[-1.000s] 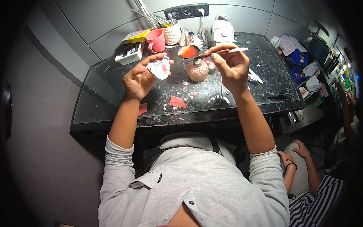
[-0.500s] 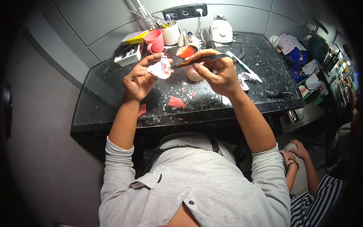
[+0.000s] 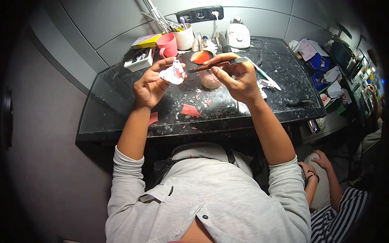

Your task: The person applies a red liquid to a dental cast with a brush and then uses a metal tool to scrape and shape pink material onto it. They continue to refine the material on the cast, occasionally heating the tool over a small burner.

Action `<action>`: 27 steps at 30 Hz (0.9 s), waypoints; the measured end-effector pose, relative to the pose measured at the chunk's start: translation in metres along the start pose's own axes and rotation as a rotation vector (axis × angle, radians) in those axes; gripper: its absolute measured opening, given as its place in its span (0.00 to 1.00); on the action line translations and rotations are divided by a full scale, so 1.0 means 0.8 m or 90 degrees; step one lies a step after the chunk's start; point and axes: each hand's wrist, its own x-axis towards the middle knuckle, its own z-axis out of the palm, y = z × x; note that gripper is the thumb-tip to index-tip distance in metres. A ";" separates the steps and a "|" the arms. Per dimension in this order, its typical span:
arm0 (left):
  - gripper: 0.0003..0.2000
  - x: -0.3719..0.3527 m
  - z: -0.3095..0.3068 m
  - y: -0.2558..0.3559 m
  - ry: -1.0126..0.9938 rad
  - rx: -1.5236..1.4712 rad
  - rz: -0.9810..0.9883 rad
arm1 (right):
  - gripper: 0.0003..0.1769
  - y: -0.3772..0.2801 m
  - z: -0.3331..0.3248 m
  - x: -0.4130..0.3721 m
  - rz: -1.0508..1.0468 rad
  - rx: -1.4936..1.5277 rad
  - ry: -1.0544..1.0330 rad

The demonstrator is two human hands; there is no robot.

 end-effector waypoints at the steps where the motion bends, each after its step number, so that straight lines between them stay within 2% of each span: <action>1: 0.39 0.000 0.000 0.000 0.003 -0.004 -0.004 | 0.10 0.000 -0.001 0.000 0.005 0.005 -0.012; 9: 0.39 0.001 -0.004 -0.001 0.020 0.003 0.008 | 0.08 -0.015 0.001 0.002 0.009 0.007 -0.013; 12: 0.35 -0.001 -0.009 0.002 -0.028 -0.034 -0.004 | 0.07 -0.015 -0.006 0.002 0.033 0.006 0.022; 15: 0.36 -0.002 -0.009 0.002 -0.030 -0.020 0.008 | 0.06 -0.009 -0.019 0.007 0.027 -0.041 0.164; 18: 0.37 0.000 -0.004 0.000 -0.017 -0.007 0.043 | 0.06 0.004 -0.036 0.009 0.065 -0.100 0.220; 22: 0.40 0.000 -0.001 -0.001 -0.010 0.016 0.068 | 0.06 0.004 -0.041 0.008 0.097 -0.119 0.229; 25: 0.40 -0.001 0.001 0.001 -0.037 0.042 0.069 | 0.06 -0.002 -0.031 0.009 0.030 -0.050 0.201; 27: 0.39 -0.001 0.003 0.000 -0.059 0.050 0.067 | 0.08 -0.014 -0.022 0.006 0.001 -0.046 0.109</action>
